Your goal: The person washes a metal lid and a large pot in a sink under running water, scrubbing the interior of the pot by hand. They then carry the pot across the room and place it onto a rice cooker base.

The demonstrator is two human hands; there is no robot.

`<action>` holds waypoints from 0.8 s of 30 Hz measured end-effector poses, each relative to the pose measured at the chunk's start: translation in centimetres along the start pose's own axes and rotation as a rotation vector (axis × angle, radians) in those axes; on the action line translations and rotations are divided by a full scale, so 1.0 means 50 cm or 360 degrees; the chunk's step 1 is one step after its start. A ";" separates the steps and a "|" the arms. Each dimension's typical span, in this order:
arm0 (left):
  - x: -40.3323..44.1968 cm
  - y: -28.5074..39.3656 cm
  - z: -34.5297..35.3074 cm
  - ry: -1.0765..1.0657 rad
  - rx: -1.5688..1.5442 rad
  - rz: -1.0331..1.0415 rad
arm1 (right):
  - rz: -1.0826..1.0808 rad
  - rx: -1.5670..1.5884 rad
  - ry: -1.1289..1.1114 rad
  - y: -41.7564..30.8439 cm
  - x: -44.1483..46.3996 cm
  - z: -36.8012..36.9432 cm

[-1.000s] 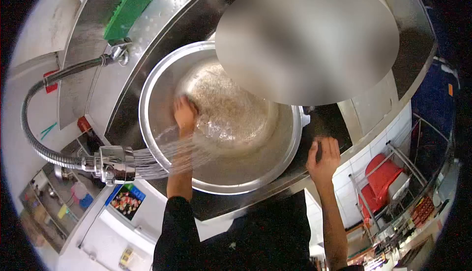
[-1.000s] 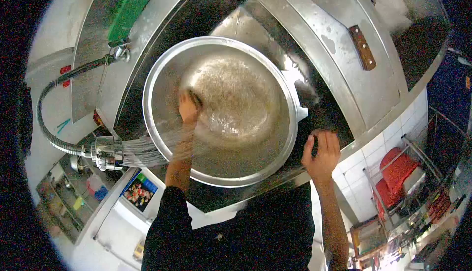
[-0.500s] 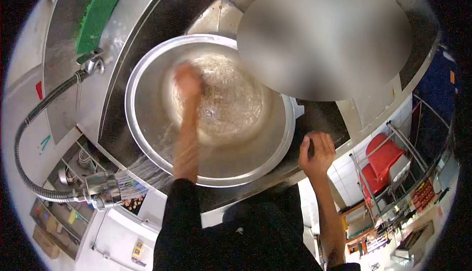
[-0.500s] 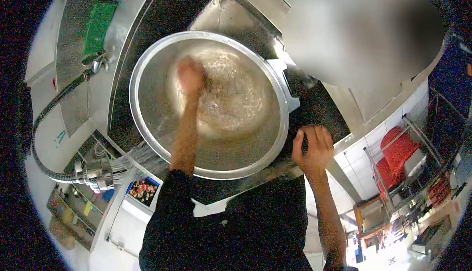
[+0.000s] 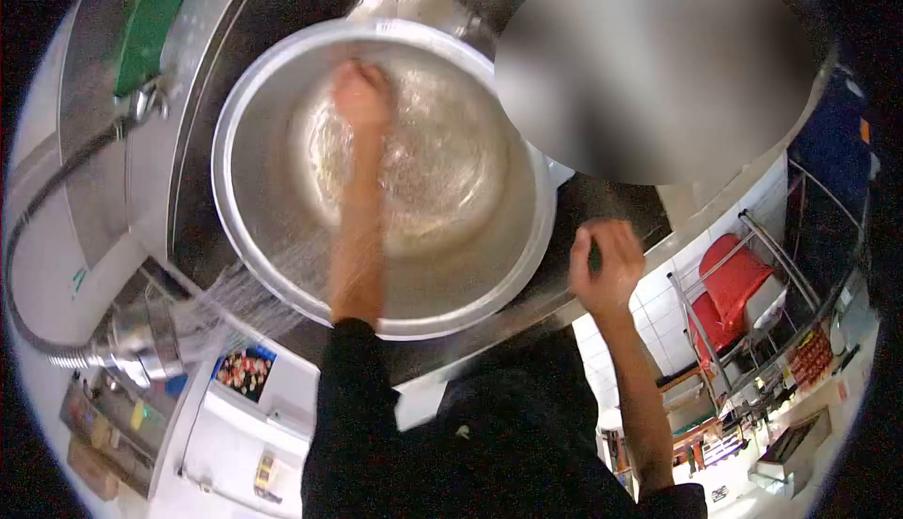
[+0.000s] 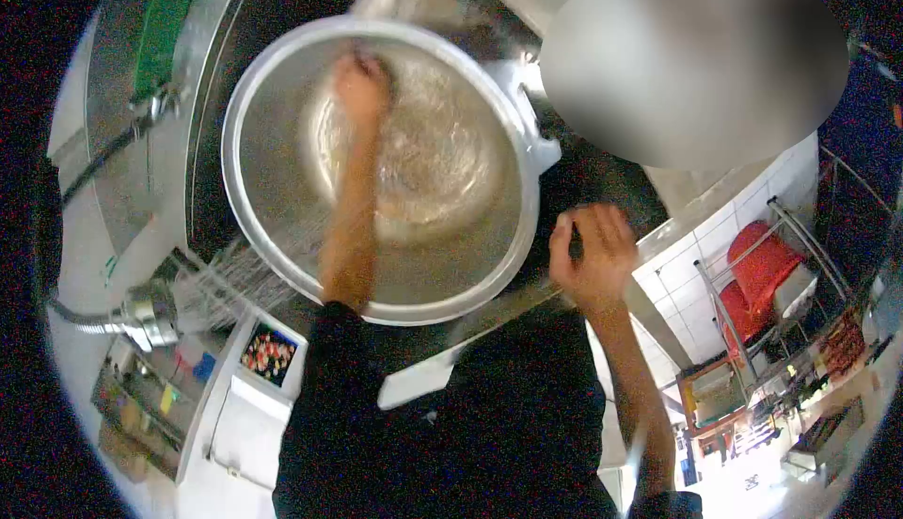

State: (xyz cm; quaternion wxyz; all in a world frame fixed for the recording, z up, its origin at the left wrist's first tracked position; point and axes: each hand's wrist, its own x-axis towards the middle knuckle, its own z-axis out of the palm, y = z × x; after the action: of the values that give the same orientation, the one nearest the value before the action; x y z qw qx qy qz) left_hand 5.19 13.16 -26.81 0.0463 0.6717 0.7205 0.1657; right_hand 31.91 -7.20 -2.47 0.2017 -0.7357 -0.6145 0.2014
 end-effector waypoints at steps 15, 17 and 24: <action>-0.495 0.278 -0.355 -0.1104 -0.1372 -0.0208 | -0.0132 0.0040 0.0169 -0.003 -0.027 -0.004; -0.528 0.153 -0.446 -0.1757 -0.0828 -0.0071 | -0.0126 0.0083 0.0097 -0.011 -0.021 -0.015; -0.255 -0.321 -0.615 -0.1009 0.1548 0.1137 | -0.0251 0.0106 0.0255 0.006 -0.027 -0.006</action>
State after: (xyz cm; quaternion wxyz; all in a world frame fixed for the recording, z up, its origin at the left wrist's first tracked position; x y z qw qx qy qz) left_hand -17.81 -5.50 -4.73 -0.1095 0.8290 0.3986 -0.3767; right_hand 32.08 -8.61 -2.33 0.2896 -0.6917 -0.6453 0.1457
